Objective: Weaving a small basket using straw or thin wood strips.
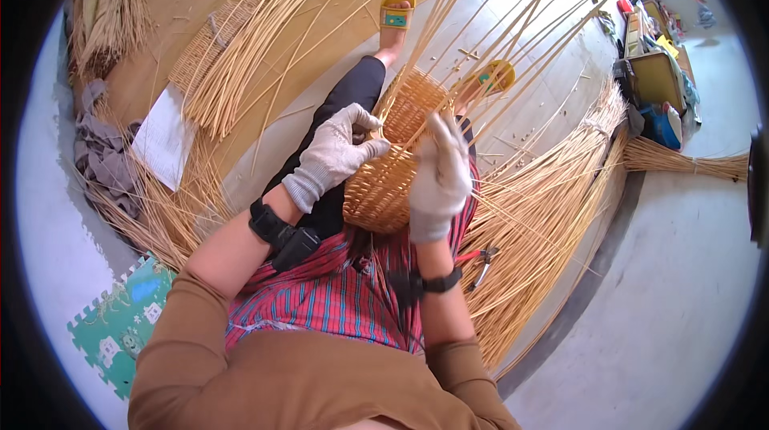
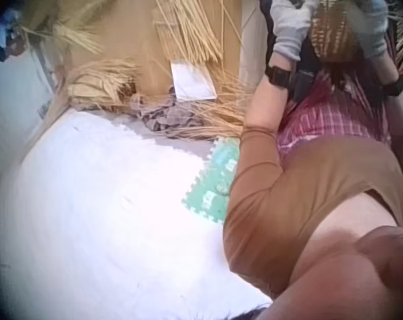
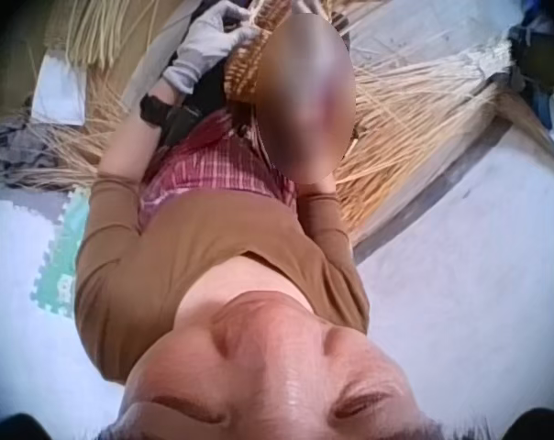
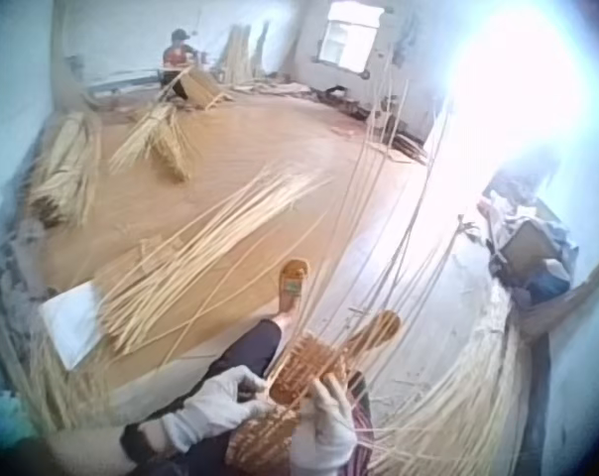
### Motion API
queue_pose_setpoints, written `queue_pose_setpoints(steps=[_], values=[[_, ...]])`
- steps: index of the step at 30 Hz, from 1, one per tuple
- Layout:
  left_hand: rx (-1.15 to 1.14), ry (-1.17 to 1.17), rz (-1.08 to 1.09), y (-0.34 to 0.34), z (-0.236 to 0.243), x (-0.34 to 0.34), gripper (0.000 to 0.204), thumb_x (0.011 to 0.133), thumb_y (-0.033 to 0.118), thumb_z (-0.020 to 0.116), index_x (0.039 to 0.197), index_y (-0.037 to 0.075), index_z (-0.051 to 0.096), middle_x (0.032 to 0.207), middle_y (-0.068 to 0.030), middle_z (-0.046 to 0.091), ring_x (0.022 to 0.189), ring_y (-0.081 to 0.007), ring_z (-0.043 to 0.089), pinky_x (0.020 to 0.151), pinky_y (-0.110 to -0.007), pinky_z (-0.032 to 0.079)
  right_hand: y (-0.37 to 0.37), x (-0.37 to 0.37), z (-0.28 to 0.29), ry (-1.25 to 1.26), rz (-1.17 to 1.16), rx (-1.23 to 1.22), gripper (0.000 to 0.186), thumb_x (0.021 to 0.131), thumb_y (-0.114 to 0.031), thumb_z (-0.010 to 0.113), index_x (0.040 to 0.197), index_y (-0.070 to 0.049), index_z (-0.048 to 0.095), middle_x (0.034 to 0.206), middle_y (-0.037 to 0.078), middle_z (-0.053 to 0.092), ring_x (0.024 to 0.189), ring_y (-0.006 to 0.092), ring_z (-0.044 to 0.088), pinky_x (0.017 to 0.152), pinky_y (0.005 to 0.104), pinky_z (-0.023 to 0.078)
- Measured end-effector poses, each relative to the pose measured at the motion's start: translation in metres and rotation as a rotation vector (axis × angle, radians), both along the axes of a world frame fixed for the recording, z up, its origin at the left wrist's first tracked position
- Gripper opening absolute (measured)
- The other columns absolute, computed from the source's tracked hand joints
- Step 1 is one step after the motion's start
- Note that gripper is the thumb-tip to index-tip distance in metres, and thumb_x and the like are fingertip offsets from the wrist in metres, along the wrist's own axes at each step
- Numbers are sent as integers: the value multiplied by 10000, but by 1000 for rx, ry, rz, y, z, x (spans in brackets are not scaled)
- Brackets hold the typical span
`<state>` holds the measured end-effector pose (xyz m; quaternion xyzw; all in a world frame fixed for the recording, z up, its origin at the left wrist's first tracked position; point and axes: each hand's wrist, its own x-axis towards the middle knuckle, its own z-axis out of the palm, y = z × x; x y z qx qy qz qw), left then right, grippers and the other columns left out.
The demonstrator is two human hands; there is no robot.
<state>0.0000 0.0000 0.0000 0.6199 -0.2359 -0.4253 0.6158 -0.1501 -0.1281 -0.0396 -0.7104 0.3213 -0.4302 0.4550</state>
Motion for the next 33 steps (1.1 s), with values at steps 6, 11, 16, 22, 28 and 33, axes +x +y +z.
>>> queue_pose_setpoints(steps=[6,11,16,22,28,33], values=[[152,-125,-22,-12,16,-7,320,870,130,832,1087,37,616,951,-30,656,917,-115,647,862,-289,550,7,26,131,-32,-152,-20,566,1001,-15,582,1539,-84,421,1165,129,737,618,117,592,607,283,524],[107,-409,123,-9,25,-22,329,832,72,824,1105,63,641,930,-39,639,883,-130,617,839,-300,521,37,-96,86,118,-64,338,374,1034,13,531,1403,-46,533,1062,109,739,601,61,557,499,220,468],[-71,-1124,-53,0,41,-59,466,866,207,756,1323,197,666,1391,-190,582,974,-306,684,883,-391,554,31,-95,124,176,-287,160,206,1012,31,596,1181,-29,699,1038,67,756,663,49,616,543,202,497],[85,-1279,-270,-17,21,-91,552,994,144,489,1525,296,520,1377,-201,555,1125,-315,655,956,-411,524,-39,-82,111,873,-258,-186,356,893,-110,717,1248,-108,723,1080,137,762,1017,319,706,976,429,509],[75,-1233,-263,-29,26,-86,569,967,145,555,1518,289,524,1400,-180,549,1172,-324,635,975,-425,513,-6,-74,123,732,-263,-622,488,874,-183,730,1357,-155,665,1397,137,623,1336,349,528,1159,475,361],[-292,-963,-86,-72,35,-39,709,816,86,782,1474,168,532,1390,-158,563,1252,-366,593,1045,-447,503,-44,-51,105,872,23,-652,633,779,-323,831,1372,-202,645,1412,129,605,1377,339,495,1197,498,319]])
